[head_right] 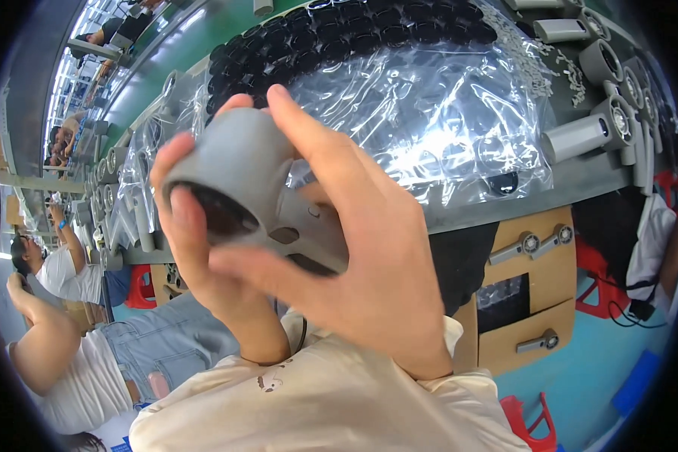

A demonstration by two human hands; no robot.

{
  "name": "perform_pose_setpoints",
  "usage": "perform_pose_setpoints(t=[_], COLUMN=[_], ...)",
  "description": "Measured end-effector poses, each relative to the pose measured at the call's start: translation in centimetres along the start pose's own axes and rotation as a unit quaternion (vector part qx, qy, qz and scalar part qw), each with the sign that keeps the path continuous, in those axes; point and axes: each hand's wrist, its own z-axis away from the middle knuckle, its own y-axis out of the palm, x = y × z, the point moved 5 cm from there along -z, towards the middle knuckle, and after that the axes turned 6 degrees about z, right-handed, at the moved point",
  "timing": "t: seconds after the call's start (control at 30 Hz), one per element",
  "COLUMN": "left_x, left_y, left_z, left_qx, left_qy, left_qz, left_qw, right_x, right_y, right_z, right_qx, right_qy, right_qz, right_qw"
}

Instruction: Manually assemble components into hairdryer casings on an industrial production line.

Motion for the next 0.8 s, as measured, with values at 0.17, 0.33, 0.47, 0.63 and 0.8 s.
perform_pose_setpoints(t=[0.17, 0.33, 0.47, 0.63, 0.8], left_x=[0.2, -0.2, -0.8, -1.9, -3.1], left_y=[0.0, 0.6, 0.8, 1.2, -0.1], left_z=[-0.3, -1.0, -1.5, -2.7, -13.8], left_qx=[-0.028, -0.018, 0.016, 0.118, 0.097], left_qy=[-0.154, -0.133, -0.128, -0.167, -0.145], left_qz=[-0.005, -0.029, -0.056, -0.117, -0.144], left_qw=[0.988, 0.99, 0.99, 0.972, 0.974], right_x=[3.3, 3.5, 3.7, 2.0, 1.4], right_y=[0.5, -0.1, -0.3, -1.0, -2.4], right_z=[1.2, 1.1, 1.1, 1.8, 0.4], right_qx=[-0.033, -0.035, -0.003, 0.012, -0.184], right_qy=[0.219, 0.242, 0.188, 0.158, -0.005], right_qz=[-0.107, -0.092, -0.082, -0.166, -0.072], right_qw=[0.969, 0.965, 0.979, 0.973, 0.98])
